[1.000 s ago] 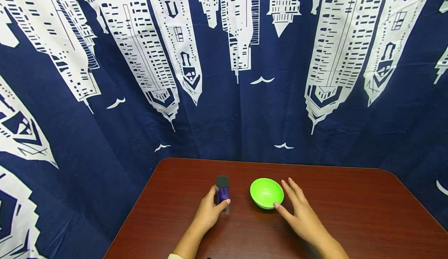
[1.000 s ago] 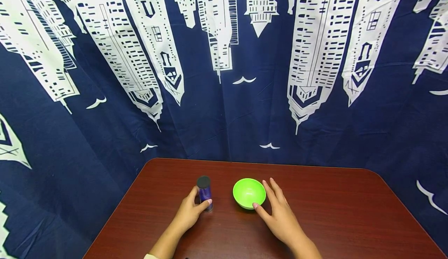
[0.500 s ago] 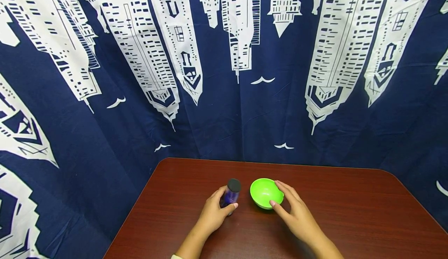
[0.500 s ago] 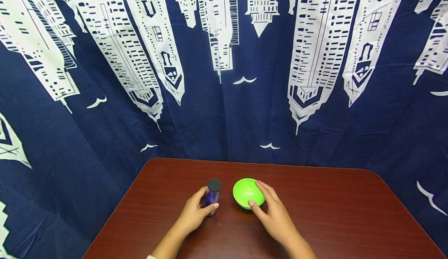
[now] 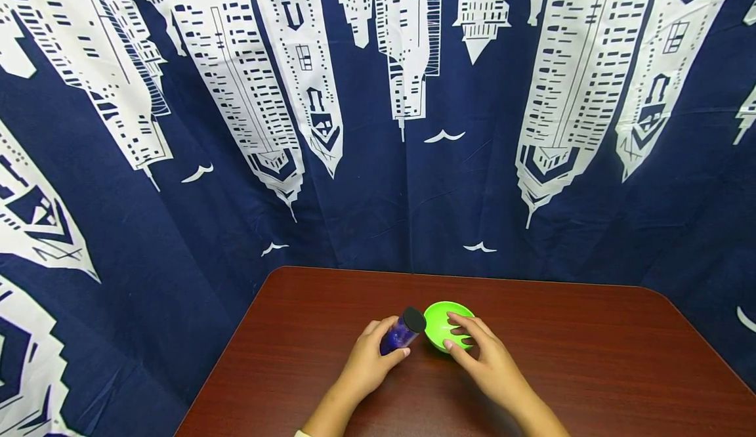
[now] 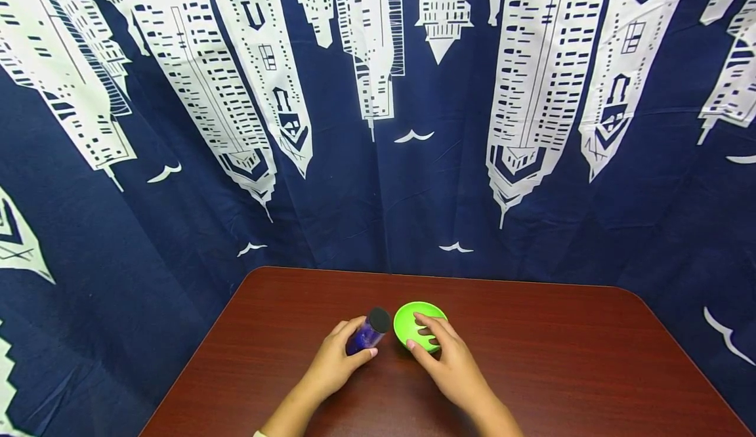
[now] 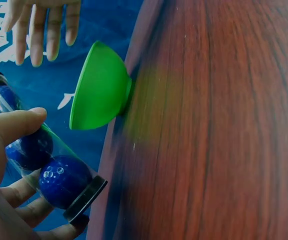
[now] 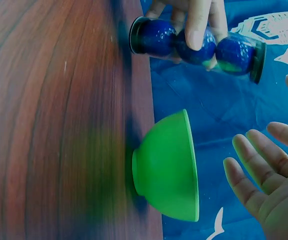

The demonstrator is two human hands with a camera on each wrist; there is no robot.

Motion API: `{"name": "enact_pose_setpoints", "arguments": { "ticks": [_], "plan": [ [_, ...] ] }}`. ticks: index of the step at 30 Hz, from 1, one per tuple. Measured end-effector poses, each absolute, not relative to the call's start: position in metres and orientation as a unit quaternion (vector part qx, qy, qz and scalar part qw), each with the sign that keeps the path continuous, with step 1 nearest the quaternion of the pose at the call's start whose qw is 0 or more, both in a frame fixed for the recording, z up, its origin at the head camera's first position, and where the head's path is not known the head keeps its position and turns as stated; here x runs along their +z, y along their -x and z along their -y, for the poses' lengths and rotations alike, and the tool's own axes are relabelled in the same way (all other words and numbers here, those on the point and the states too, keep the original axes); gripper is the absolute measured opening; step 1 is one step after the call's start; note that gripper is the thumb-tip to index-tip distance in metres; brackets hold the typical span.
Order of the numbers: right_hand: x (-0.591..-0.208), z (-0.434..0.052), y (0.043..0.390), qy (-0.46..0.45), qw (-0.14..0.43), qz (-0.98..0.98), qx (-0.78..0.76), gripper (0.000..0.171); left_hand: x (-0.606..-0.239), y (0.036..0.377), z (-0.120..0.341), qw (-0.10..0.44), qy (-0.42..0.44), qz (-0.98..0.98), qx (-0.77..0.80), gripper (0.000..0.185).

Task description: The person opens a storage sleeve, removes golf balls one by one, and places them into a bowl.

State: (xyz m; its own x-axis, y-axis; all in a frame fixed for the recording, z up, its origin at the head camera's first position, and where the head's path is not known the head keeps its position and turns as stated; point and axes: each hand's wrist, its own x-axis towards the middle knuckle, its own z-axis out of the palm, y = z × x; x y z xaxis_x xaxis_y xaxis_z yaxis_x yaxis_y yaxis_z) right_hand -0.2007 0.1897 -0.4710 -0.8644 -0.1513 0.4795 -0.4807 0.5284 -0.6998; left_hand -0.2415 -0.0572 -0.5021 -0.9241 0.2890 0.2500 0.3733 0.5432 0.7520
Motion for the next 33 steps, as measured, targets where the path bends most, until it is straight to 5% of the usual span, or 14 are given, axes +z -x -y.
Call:
{"name": "enact_pose_setpoints", "arguments": {
  "ticks": [14, 33],
  "plan": [
    [-0.476, -0.181, 0.198, -0.196, 0.153, 0.857, 0.451, 0.046, -0.503, 0.232, 0.048, 0.038, 0.212, 0.879, -0.425, 0.056],
    [-0.483, -0.174, 0.198, -0.224, 0.226, 0.849, 0.422, 0.044, -0.508, 0.228, 0.037, 0.090, 0.228, 0.905, -0.348, 0.052]
  ]
}}
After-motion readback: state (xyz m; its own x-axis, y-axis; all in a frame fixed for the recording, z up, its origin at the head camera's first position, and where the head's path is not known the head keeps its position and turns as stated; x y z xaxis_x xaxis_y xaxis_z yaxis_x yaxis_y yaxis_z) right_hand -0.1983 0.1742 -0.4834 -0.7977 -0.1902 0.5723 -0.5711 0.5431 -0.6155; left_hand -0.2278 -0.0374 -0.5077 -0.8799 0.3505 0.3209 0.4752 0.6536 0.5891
